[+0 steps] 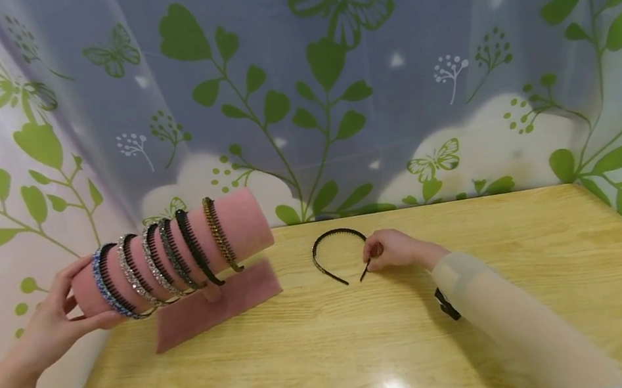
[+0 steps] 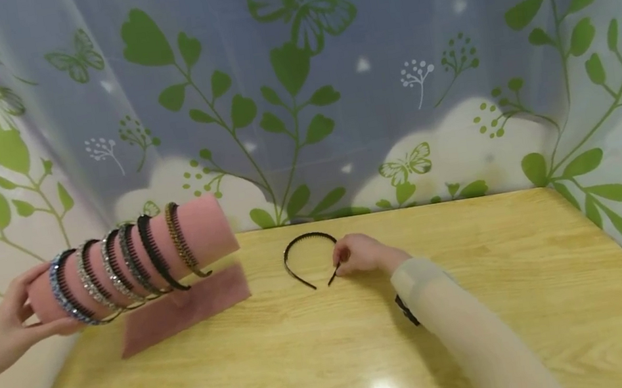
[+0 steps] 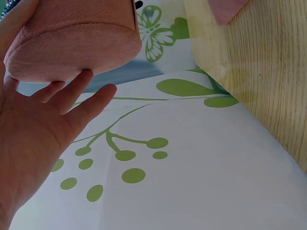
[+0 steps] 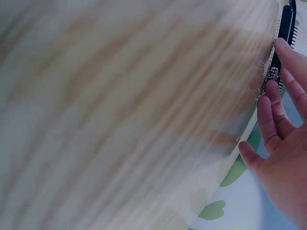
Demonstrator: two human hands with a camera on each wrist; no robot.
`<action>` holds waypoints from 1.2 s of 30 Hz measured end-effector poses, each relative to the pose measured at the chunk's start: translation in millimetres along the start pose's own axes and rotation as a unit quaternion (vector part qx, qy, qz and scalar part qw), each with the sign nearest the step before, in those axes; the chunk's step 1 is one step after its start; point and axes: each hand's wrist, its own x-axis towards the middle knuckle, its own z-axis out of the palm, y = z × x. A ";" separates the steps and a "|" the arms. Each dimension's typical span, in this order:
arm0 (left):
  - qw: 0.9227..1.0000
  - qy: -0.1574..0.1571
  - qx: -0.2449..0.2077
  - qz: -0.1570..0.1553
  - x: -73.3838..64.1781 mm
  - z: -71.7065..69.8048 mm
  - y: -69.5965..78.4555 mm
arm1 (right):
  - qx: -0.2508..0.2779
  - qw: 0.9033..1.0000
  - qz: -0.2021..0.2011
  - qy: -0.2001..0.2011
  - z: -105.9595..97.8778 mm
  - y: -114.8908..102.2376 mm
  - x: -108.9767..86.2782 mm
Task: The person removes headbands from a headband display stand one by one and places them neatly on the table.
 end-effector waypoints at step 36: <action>1.000 -0.001 -0.002 0.009 1.1 1.7 -3.8 | 0.074 0.992 -0.046 0.090 -36.9 -92.7 47.9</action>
